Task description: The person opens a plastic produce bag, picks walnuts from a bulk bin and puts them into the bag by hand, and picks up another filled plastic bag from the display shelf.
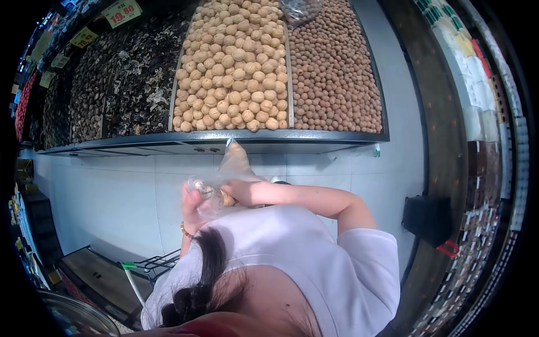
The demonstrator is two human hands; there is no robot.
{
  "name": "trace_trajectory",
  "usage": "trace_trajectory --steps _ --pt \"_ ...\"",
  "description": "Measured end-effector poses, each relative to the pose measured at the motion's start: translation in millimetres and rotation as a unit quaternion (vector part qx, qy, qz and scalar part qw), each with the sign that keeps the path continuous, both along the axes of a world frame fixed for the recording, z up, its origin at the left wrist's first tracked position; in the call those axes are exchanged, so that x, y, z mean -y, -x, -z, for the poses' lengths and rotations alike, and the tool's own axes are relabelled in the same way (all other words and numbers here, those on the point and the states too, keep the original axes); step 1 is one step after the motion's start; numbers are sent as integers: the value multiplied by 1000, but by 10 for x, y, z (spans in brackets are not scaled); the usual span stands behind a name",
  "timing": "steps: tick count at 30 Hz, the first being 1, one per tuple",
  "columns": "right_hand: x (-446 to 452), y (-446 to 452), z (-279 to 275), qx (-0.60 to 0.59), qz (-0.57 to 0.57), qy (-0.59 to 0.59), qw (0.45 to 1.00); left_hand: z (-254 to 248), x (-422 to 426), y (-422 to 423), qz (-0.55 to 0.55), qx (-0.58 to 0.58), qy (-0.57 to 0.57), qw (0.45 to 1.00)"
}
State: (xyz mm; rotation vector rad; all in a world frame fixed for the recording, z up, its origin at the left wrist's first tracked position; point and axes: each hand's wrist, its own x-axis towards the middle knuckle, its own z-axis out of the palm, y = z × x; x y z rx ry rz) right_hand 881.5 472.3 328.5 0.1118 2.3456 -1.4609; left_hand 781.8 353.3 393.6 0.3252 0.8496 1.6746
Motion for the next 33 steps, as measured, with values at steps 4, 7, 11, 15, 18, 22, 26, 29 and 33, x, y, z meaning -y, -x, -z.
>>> trace_trajectory --steps 4,7,11,15,18,22,26,29,33 --pt "-20 -411 190 -140 43 89 985 60 -158 -293 29 110 -92 989" --pt "-184 -511 160 -74 -21 70 995 48 -208 -463 13 107 -73 992" --pt "-248 -532 442 9 -30 113 993 -192 -341 -639 -56 31 19 998" --pt "-368 -653 84 -137 100 -20 985 -178 -393 -578 -129 8 34 991" --pt "-720 -655 -560 -145 64 11 987 -171 -420 -553 -207 25 68 976" --pt "-1195 -686 -1026 -63 180 273 943 -3 -196 -319 -165 56 -39 984" --pt "-2006 -179 -689 -179 403 185 878 17 -4 -143 -119 59 -114 985" --pt "-2586 358 -364 -233 477 163 832 -17 76 -94 -185 34 -76 979" --pt "-3023 1025 -278 -213 518 84 824 -222 63 -113 -413 73 113 901"
